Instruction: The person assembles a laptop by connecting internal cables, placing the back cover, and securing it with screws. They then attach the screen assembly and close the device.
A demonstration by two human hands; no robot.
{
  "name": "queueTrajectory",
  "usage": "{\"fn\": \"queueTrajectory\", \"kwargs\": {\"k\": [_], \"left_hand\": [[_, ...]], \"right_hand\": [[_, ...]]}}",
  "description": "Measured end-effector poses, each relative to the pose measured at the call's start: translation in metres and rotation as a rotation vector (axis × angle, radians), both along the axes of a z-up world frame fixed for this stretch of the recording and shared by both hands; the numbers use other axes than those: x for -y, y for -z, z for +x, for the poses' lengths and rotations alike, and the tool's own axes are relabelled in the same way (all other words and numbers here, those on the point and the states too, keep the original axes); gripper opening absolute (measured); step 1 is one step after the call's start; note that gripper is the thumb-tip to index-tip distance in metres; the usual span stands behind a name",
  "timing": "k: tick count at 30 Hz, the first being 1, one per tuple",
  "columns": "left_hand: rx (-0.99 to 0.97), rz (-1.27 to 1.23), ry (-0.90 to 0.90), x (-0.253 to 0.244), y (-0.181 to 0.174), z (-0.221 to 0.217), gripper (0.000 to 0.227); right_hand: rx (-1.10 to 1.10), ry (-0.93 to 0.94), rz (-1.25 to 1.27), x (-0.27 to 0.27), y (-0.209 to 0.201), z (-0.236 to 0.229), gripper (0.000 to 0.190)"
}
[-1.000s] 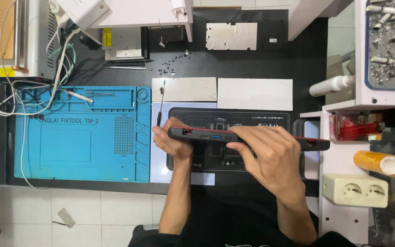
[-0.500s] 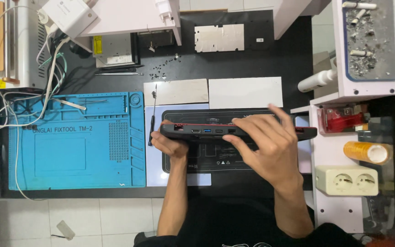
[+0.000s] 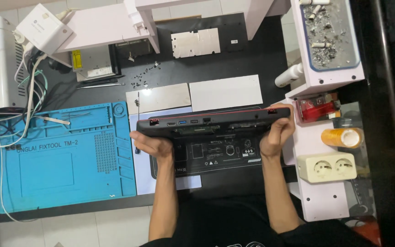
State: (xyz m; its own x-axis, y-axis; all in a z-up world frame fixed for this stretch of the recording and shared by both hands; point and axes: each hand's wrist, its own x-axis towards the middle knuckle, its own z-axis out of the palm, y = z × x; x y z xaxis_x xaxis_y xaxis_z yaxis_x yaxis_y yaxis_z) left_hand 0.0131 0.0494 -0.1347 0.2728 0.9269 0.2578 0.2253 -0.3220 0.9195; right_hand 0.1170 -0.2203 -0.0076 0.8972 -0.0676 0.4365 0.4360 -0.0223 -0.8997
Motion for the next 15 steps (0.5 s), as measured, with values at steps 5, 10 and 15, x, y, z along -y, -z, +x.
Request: {"fn": "queueTrajectory", "kwargs": {"k": [5, 10, 15], "left_hand": [[0.076, 0.069, -0.022, -0.027, 0.017, 0.034, 0.058], [0.226, 0.04, -0.035, -0.034, -0.017, 0.077, 0.064], [0.295, -0.092, 0.008, -0.026, -0.059, 0.09, 0.067]], "right_hand": [[0.059, 0.014, 0.007, -0.017, -0.011, 0.027, 0.063], [0.065, 0.04, 0.026, -0.038, -0.008, 0.056, 0.061], [0.061, 0.038, 0.047, -0.048, -0.007, 0.07, 0.059]]}}
